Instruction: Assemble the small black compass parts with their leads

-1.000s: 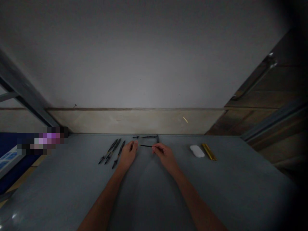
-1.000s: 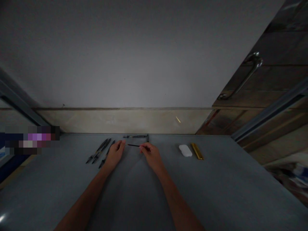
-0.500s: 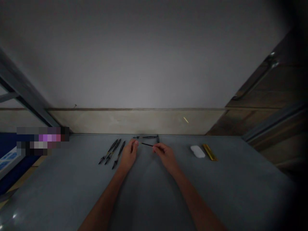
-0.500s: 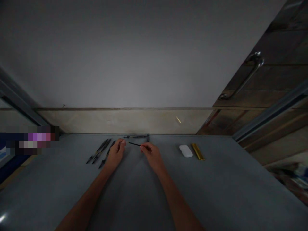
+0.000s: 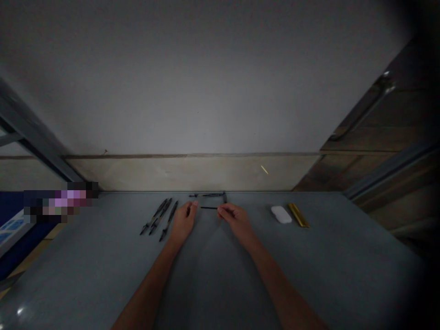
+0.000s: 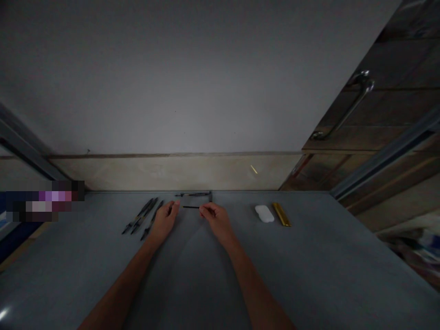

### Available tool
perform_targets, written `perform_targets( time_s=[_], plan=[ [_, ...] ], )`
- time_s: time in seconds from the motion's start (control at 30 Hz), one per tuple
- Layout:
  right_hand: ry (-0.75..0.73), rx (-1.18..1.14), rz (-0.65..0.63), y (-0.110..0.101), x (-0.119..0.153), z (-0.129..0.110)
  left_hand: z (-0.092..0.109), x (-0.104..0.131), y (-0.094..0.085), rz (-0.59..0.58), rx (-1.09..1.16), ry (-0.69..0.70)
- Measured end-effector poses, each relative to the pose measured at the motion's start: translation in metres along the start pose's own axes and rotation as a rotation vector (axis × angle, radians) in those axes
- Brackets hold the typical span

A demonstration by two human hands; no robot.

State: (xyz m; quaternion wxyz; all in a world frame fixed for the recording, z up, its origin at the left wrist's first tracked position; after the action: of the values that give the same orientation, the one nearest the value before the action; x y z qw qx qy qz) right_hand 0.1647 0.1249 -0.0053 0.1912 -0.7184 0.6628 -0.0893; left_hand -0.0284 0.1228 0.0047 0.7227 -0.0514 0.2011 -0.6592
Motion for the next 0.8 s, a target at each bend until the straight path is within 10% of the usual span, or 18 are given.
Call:
perform_targets(
  time_s=[0.8],
  plan=[
    [0.087, 0.007, 0.052, -0.0046, 0.0010, 0.0062, -0.0037, -0.0022, 0.0098, -0.105, 0.114, -0.004]
  ],
)
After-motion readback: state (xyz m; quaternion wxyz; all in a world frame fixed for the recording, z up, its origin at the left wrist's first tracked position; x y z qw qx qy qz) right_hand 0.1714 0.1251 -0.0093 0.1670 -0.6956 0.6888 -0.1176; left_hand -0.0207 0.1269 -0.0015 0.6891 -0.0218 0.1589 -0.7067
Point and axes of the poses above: each hand's wrist, its own x-axis away from the middle knuckle, its own y-axis out of the palm, z = x × y, the point moved 10 cm from there along -x, towards the middle knuckle, and after that the axes turned 9 degrees about x, right-handed, at the moved point
